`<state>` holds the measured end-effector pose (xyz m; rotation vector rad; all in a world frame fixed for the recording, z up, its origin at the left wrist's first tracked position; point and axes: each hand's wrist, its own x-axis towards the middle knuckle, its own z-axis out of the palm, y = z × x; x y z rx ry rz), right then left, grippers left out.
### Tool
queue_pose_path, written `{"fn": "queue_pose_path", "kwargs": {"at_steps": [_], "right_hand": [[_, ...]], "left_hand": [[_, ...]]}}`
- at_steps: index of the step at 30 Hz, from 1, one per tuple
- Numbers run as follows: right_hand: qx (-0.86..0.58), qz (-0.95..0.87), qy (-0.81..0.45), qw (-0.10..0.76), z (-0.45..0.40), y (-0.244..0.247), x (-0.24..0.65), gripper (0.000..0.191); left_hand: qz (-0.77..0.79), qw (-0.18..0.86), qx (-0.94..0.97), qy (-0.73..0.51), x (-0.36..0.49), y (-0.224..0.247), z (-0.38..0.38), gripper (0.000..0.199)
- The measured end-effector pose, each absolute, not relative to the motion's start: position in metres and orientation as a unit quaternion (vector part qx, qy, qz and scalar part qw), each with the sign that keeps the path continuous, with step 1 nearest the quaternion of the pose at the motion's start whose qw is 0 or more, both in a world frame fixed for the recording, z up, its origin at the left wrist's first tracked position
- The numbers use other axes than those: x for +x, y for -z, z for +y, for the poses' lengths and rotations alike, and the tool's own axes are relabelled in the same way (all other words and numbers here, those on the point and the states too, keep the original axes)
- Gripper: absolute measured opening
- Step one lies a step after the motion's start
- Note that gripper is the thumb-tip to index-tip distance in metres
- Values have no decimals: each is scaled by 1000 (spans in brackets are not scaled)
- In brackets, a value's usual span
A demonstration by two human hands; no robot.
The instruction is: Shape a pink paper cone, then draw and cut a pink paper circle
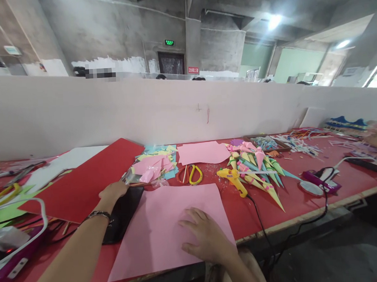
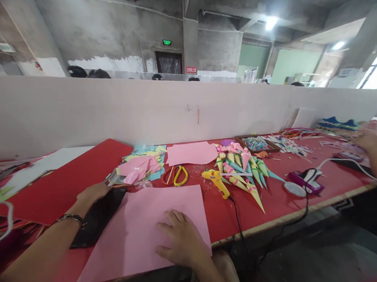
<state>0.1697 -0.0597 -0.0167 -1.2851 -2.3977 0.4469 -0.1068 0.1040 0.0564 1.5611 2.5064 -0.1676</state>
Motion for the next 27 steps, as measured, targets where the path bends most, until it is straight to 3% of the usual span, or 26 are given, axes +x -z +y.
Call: {"fn": "queue_pose_path", "kwargs": {"at_steps": [11,15,21,27], "right_hand": [[-461,-843,-190,200,-61,18,169,51],[-459,-843,-194,204,-60,18,170,50],[-472,-835,-175,221,-62,20,168,53],[-491,-780,-53,384,-73,25,172,29]], "left_hand": [[785,-80,614,-2,-87,-65,60,31],[754,-94,650,-1,-76,-56,29,37],[704,-95,704,20,-68,-16,0,30],[724,-86,684,13,-74,-11,-6,29]]}}
